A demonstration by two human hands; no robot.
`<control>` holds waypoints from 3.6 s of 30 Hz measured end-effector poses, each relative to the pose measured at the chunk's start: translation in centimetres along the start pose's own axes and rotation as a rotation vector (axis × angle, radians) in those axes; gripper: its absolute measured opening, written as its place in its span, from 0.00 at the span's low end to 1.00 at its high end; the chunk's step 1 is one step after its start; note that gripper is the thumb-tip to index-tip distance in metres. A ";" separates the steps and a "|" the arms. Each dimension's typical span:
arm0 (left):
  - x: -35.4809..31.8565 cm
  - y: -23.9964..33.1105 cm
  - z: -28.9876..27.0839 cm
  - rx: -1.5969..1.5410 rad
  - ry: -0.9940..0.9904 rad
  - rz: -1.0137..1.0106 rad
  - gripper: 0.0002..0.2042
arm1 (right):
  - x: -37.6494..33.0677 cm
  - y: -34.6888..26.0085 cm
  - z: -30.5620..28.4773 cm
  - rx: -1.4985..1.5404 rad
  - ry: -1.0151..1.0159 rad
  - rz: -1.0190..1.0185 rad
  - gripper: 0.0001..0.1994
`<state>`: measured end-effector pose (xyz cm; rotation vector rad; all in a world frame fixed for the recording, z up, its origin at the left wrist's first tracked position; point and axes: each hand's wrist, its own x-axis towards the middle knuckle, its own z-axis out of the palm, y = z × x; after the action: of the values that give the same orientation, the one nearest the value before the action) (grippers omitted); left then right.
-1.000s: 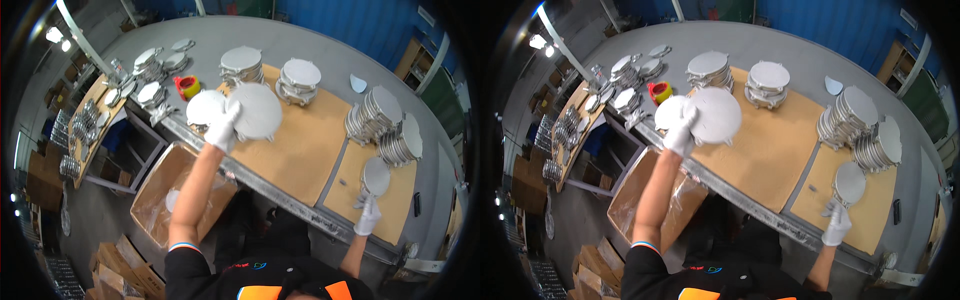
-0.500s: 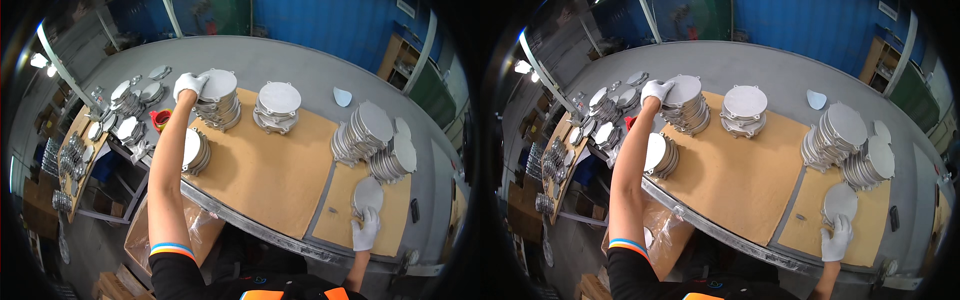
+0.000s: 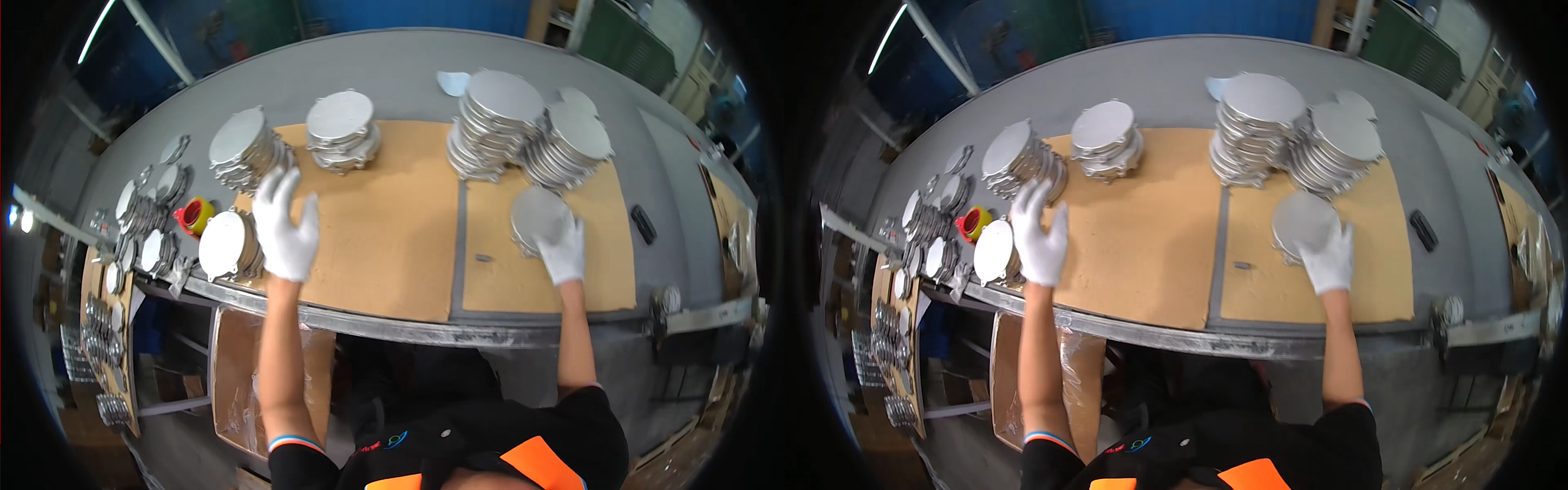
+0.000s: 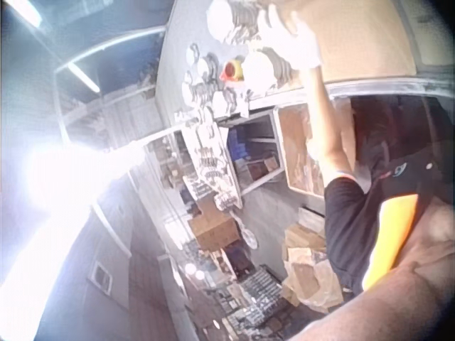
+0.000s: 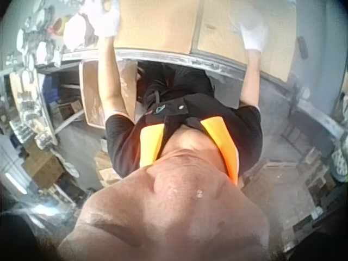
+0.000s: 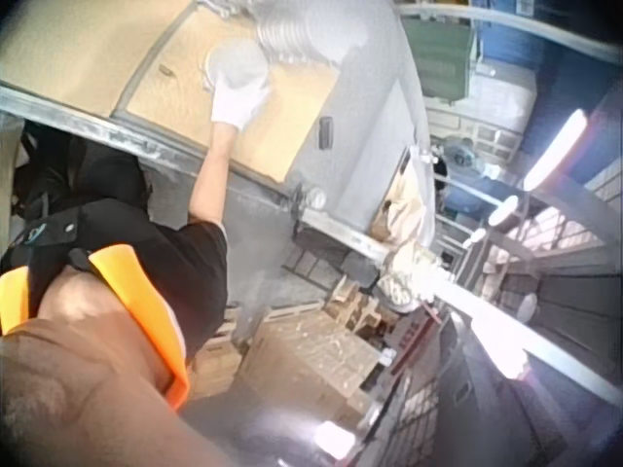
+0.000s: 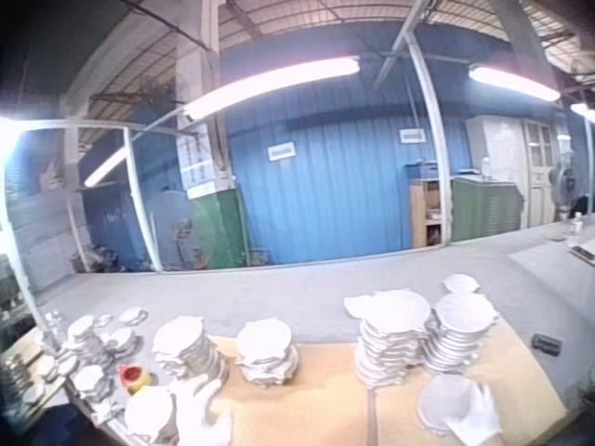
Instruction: The person inspects circular metal components by hand, then stacks them on a workbench.
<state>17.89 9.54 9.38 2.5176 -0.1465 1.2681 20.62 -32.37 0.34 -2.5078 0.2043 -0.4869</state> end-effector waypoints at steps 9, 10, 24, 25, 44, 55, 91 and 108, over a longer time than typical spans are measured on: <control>-12.6 10.5 2.9 -0.640 -0.318 -0.513 0.16 | 1.7 0.4 -1.7 -0.024 -0.048 0.146 0.39; -13.7 10.9 3.7 -0.662 -0.320 -0.488 0.16 | 1.9 1.9 -1.2 0.115 -0.006 0.147 0.37; -14.1 15.8 2.3 -1.403 -0.649 -1.032 0.29 | -5.6 -3.1 -4.2 1.315 -0.514 0.118 0.26; -14.3 16.0 2.1 -1.663 -0.639 -1.206 0.31 | -7.3 -6.0 -4.1 1.382 -0.534 0.184 0.28; -20.2 10.0 -5.3 -2.556 -0.032 -1.258 0.42 | -7.4 -4.6 2.5 0.192 -0.455 -0.401 0.12; -18.2 12.6 -6.6 -2.301 0.156 -1.296 0.38 | -9.4 -7.7 -0.9 0.165 -0.339 -0.561 0.17; -21.3 8.0 -8.3 -1.708 -0.271 -0.850 0.34 | -19.9 -12.2 1.8 1.112 -0.878 -0.141 0.21; -17.2 12.8 -9.4 -1.725 -0.307 -1.162 0.30 | -20.8 -11.6 3.4 1.556 -1.318 0.752 0.22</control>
<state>-2.58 -0.33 3.88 0.8351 0.1255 -0.0084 3.19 -15.89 -1.95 -0.7019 0.1152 0.9731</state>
